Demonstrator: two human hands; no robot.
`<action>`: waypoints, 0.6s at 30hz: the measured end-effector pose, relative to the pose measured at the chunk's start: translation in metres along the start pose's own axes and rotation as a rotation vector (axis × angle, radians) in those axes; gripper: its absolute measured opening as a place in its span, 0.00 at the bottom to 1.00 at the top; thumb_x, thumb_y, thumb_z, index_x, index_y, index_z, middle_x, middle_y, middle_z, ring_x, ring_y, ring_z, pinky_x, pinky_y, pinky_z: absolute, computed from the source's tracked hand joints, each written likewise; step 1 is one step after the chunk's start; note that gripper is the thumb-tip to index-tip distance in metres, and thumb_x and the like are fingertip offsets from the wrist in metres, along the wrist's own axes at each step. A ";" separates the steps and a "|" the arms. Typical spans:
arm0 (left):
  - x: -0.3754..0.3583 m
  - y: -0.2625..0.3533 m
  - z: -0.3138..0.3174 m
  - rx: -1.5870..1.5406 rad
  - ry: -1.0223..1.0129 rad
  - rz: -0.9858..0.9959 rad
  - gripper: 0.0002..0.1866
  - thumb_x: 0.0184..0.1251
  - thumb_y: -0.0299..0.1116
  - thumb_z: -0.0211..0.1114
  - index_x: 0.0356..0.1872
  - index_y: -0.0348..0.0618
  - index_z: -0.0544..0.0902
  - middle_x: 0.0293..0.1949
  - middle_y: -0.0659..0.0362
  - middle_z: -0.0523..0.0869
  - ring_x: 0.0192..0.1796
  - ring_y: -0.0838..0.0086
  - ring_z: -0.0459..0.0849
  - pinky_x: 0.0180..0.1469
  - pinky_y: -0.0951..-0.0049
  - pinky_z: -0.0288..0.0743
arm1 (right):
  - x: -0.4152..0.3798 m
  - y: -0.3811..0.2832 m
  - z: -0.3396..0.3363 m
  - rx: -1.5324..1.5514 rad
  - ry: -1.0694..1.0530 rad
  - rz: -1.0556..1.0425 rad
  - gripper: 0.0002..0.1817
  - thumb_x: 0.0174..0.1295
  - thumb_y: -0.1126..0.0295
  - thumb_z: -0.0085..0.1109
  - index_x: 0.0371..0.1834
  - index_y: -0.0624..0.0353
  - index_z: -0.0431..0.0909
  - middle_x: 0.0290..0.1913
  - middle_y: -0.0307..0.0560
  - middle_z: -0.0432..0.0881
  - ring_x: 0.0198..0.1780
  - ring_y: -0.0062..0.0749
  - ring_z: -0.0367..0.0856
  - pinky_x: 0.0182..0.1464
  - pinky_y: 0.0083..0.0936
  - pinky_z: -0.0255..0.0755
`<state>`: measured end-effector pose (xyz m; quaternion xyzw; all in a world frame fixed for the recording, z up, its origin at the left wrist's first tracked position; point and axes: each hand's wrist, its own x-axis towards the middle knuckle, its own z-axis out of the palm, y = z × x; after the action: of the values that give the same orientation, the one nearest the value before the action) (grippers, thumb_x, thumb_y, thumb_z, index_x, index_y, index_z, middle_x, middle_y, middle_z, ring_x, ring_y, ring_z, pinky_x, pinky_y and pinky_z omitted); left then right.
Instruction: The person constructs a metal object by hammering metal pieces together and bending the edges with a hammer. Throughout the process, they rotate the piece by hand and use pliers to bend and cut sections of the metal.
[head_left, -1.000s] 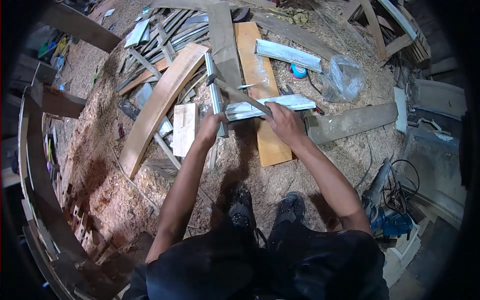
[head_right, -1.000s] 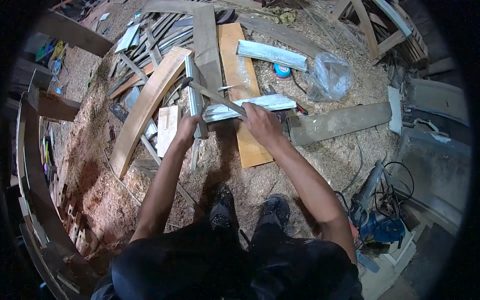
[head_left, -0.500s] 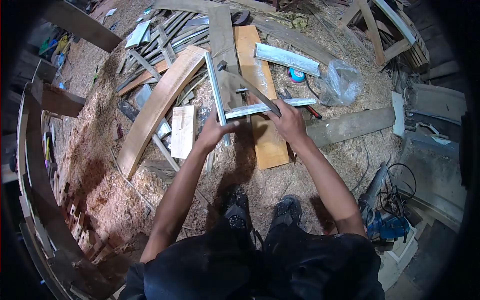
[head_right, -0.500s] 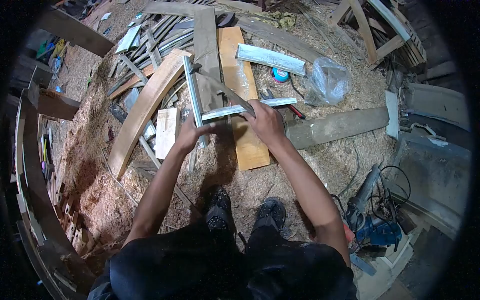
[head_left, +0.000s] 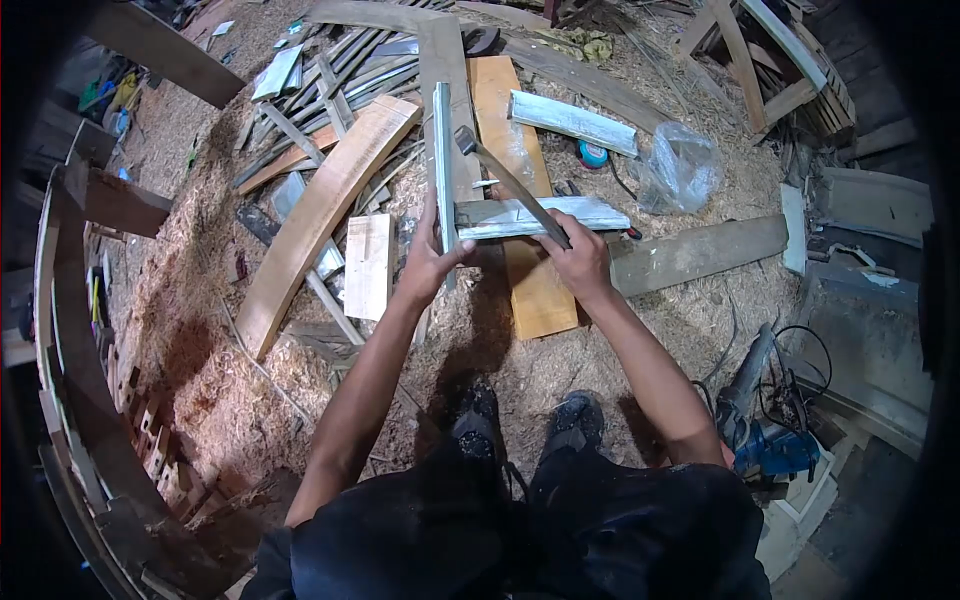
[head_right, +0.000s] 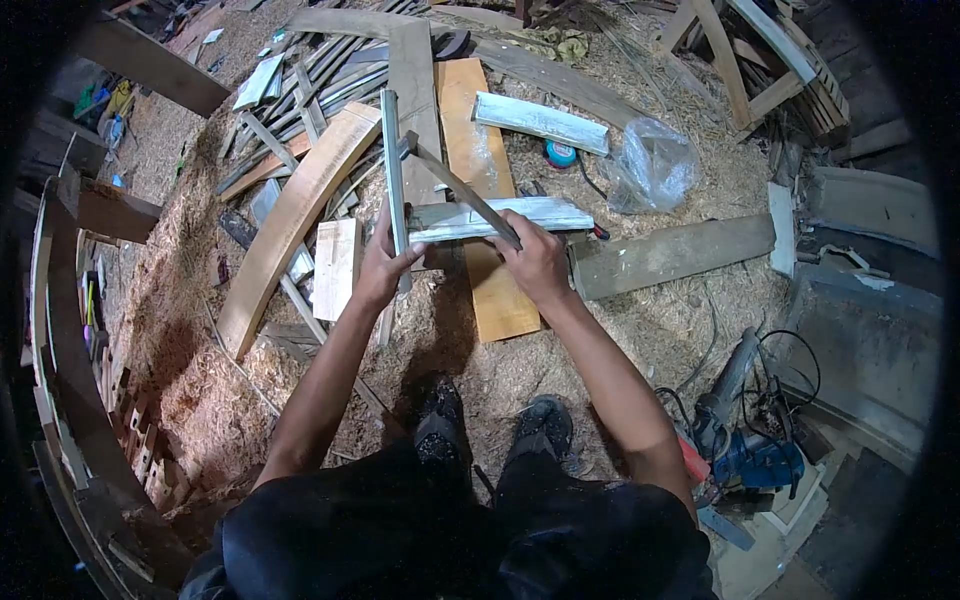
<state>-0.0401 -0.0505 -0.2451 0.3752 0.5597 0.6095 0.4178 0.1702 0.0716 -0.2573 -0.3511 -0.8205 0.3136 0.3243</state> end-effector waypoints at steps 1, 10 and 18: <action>0.000 0.000 0.001 -0.022 0.005 -0.003 0.54 0.58 0.30 0.72 0.78 0.35 0.42 0.78 0.44 0.50 0.78 0.61 0.53 0.78 0.64 0.48 | -0.002 0.001 0.001 0.007 0.015 -0.007 0.23 0.57 0.65 0.73 0.52 0.63 0.79 0.42 0.57 0.87 0.44 0.48 0.88 0.43 0.36 0.80; 0.003 0.009 0.005 -0.133 0.056 -0.049 0.51 0.54 0.24 0.74 0.76 0.32 0.49 0.69 0.44 0.67 0.69 0.61 0.70 0.70 0.64 0.65 | 0.000 0.003 -0.003 0.018 -0.005 0.067 0.22 0.56 0.67 0.73 0.52 0.60 0.78 0.45 0.55 0.86 0.46 0.50 0.87 0.43 0.38 0.81; 0.005 0.004 0.021 -0.046 0.086 -0.020 0.50 0.55 0.25 0.73 0.76 0.32 0.51 0.72 0.45 0.64 0.73 0.62 0.64 0.75 0.64 0.58 | -0.017 0.009 0.002 0.078 0.038 0.108 0.23 0.59 0.67 0.71 0.56 0.62 0.78 0.52 0.56 0.85 0.52 0.47 0.86 0.50 0.36 0.80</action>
<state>-0.0231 -0.0385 -0.2393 0.3333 0.5666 0.6337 0.4078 0.1811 0.0627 -0.2700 -0.3876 -0.7813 0.3558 0.3358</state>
